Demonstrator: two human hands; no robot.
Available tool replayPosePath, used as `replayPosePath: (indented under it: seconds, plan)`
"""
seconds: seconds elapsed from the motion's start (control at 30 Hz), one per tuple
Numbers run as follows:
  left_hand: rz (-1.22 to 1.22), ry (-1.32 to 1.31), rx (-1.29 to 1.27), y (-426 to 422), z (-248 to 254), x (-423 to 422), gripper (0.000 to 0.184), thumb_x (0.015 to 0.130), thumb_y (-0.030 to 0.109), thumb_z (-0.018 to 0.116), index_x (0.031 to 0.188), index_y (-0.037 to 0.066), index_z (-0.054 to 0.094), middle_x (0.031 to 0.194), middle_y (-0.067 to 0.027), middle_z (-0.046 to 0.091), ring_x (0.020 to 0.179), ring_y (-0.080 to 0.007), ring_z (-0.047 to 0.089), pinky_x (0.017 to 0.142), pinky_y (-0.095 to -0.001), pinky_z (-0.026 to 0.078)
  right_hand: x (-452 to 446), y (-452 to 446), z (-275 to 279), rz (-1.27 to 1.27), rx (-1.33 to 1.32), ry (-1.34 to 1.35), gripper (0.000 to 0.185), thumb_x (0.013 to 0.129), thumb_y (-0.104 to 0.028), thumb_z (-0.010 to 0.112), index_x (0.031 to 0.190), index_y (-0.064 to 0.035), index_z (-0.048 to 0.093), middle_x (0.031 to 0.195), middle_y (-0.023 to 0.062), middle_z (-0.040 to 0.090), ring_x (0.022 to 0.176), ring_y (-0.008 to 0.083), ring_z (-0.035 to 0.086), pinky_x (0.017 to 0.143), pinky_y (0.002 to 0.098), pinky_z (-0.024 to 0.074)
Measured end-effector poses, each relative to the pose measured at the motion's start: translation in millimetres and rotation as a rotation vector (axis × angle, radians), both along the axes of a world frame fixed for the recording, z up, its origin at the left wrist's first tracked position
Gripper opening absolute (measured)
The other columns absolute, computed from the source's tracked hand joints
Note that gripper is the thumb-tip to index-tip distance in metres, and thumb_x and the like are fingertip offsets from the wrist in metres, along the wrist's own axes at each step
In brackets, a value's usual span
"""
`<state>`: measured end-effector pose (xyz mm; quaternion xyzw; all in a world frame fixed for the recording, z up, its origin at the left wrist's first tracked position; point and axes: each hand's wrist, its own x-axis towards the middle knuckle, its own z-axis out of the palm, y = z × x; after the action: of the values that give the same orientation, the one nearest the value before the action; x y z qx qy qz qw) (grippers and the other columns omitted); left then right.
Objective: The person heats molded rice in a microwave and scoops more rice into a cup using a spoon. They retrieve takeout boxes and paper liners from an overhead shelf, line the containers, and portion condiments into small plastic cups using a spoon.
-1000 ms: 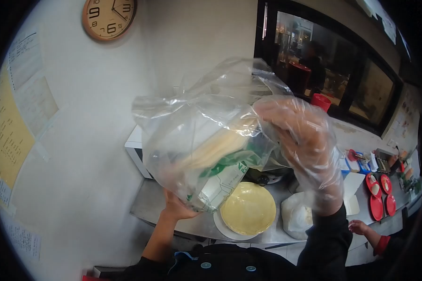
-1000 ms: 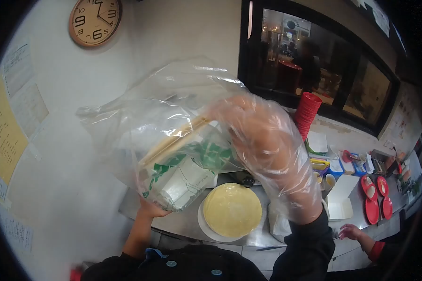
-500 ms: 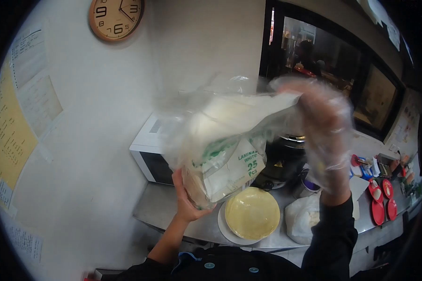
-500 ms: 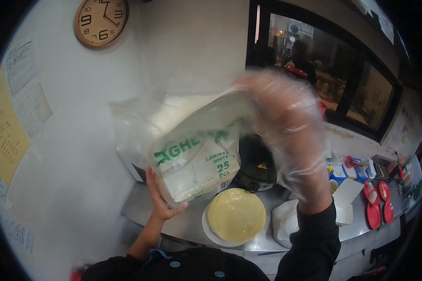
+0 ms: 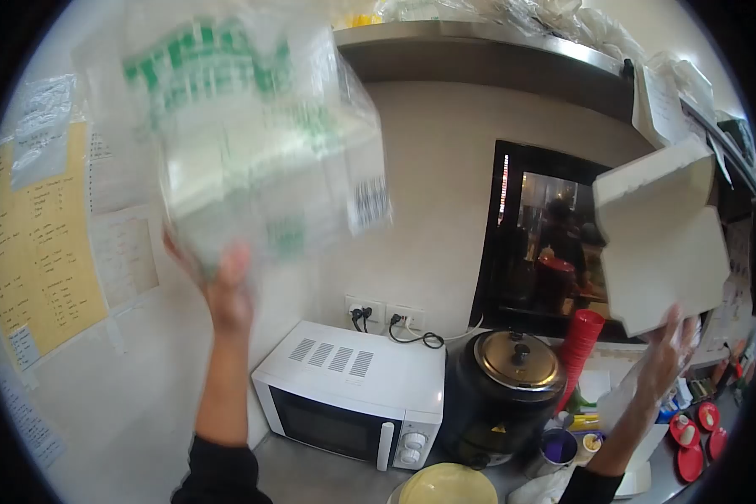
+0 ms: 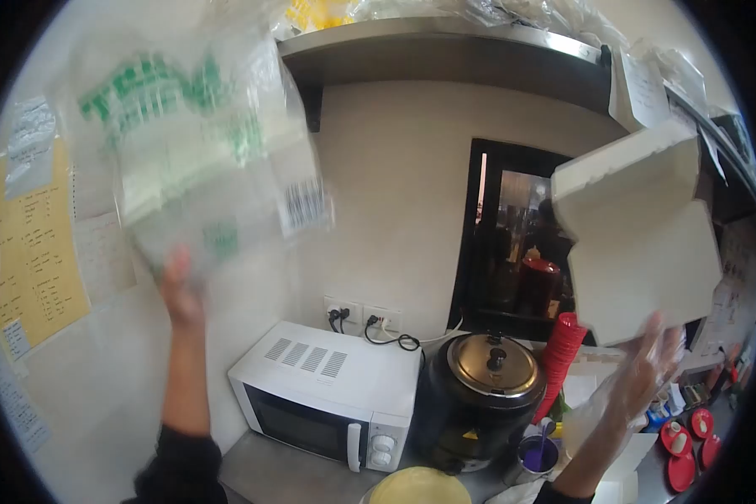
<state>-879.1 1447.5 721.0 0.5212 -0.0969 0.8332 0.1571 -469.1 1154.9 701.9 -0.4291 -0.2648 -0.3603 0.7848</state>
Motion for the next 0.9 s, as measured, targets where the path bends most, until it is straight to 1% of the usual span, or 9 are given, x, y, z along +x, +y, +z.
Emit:
replayPosePath:
  seconds: [0.2, 0.27, 0.4, 0.5, 0.57, 0.63, 0.67, 0.8, 0.9]
  plan:
    - [0.361, -0.201, 0.105, 16.9, 257.6, 56.4, 0.075, 0.069, 0.015, 0.076, 0.125, 0.002, 0.029, 0.119, -0.018, 0.045, 0.11, -0.0281, 0.048, 0.098, -0.0357, 0.039, -6.5, -12.3, -89.4, -0.154, -0.413, 0.07, 0.037, 0.094, -0.024, 0.05, 0.116, 0.006, 0.051, 0.109, 0.0155, 0.054, 0.097, 0.0259, 0.051, 0.089, 0.0365, 0.039]
    - [0.5, -0.095, -0.109, 18.8, 305.8, 76.2, 0.102, 0.066, 0.033, 0.078, 0.141, 0.011, 0.012, 0.134, -0.0286, 0.027, 0.125, -0.0435, 0.031, 0.105, -0.0463, 0.03, -20.9, -22.1, -102.1, -0.144, -0.514, 0.008, 0.034, 0.093, -0.021, 0.051, 0.115, 0.0051, 0.051, 0.104, 0.0135, 0.055, 0.094, 0.0225, 0.052, 0.085, 0.034, 0.0396]
    - [0.693, 0.239, -0.423, 23.6, 348.8, 103.6, 0.091, 0.074, 0.044, 0.071, 0.142, 0.008, 0.022, 0.135, -0.03, 0.028, 0.13, -0.045, 0.021, 0.108, -0.0509, 0.022, -16.0, -51.1, -160.0, -0.022, -0.462, 0.053, 0.029, 0.092, -0.019, 0.052, 0.11, 0.0036, 0.053, 0.097, 0.0091, 0.057, 0.089, 0.0176, 0.051, 0.08, 0.0294, 0.0396]
    - [1.044, 0.668, -0.49, 55.9, 378.5, 114.6, 0.094, 0.076, 0.068, 0.053, 0.144, 0.009, 0.024, 0.148, -0.0263, 0.016, 0.137, -0.0453, 0.002, 0.109, -0.0582, 0.006, -16.1, -94.2, -188.6, -0.755, -1.036, -0.092, 0.024, 0.086, -0.015, 0.059, 0.104, -0.0003, 0.065, 0.088, 0.0199, 0.066, 0.084, 0.0278, 0.064, 0.075, 0.0402, 0.049]
    - [0.908, 0.836, -0.404, 81.2, 378.5, 107.4, 0.096, 0.077, 0.077, 0.038, 0.144, 0.008, 0.027, 0.152, -0.02, 0.006, 0.138, -0.0421, -0.012, 0.108, -0.0579, -0.007, -54.3, -95.3, -160.0, 0.029, -0.404, 0.231, 0.023, 0.092, -0.019, 0.052, 0.103, 0.0014, 0.055, 0.091, 0.0043, 0.056, 0.083, 0.0124, 0.049, 0.073, 0.0253, 0.0378]
    - [0.97, 0.674, -0.479, 82.4, 373.4, 115.0, 0.083, 0.084, 0.07, 0.035, 0.143, 0.012, 0.03, 0.152, -0.019, 0.004, 0.138, -0.0391, -0.015, 0.108, -0.0542, -0.011, -73.1, -122.0, -162.1, -0.265, -0.533, 0.317, 0.022, 0.094, -0.016, 0.049, 0.102, 0.0024, 0.056, 0.091, 0.0074, 0.056, 0.082, 0.0154, 0.05, 0.073, 0.0267, 0.0383]
    - [1.181, 0.262, -0.397, 101.5, 370.0, 137.6, 0.058, 0.086, 0.052, 0.05, 0.13, 0.015, 0.053, 0.144, -0.0227, 0.03, 0.138, -0.0397, 0.014, 0.111, -0.0504, 0.013, -87.7, -125.7, -152.2, -0.335, -0.511, 0.359, 0.024, 0.094, -0.015, 0.047, 0.106, 0.0041, 0.056, 0.095, 0.0117, 0.057, 0.086, 0.0202, 0.052, 0.077, 0.0298, 0.0405]
    - [1.198, 0.28, 0.024, 23.7, 271.8, 149.2, 0.076, 0.079, 0.052, 0.065, 0.13, 0.001, 0.04, 0.129, -0.025, 0.041, 0.117, -0.0366, 0.043, 0.1, -0.0493, 0.037, -121.6, -172.1, -156.4, -0.615, -0.412, 0.366, 0.017, 0.092, -0.012, 0.052, 0.097, 0.0027, 0.059, 0.086, 0.0027, 0.056, 0.08, 0.0101, 0.05, 0.071, 0.0242, 0.04]
    - [0.299, 0.601, 0.334, -42.0, 160.5, 151.6, 0.089, 0.077, 0.06, 0.061, 0.134, 0.0, 0.029, 0.127, -0.0214, 0.039, 0.114, -0.0331, 0.047, 0.085, -0.0436, 0.05, -144.2, -203.9, -155.3, -0.731, -0.51, 0.431, 0.015, 0.09, -0.011, 0.054, 0.097, 0.0016, 0.06, 0.088, 0.004, 0.058, 0.083, 0.0117, 0.053, 0.075, 0.024, 0.0408]
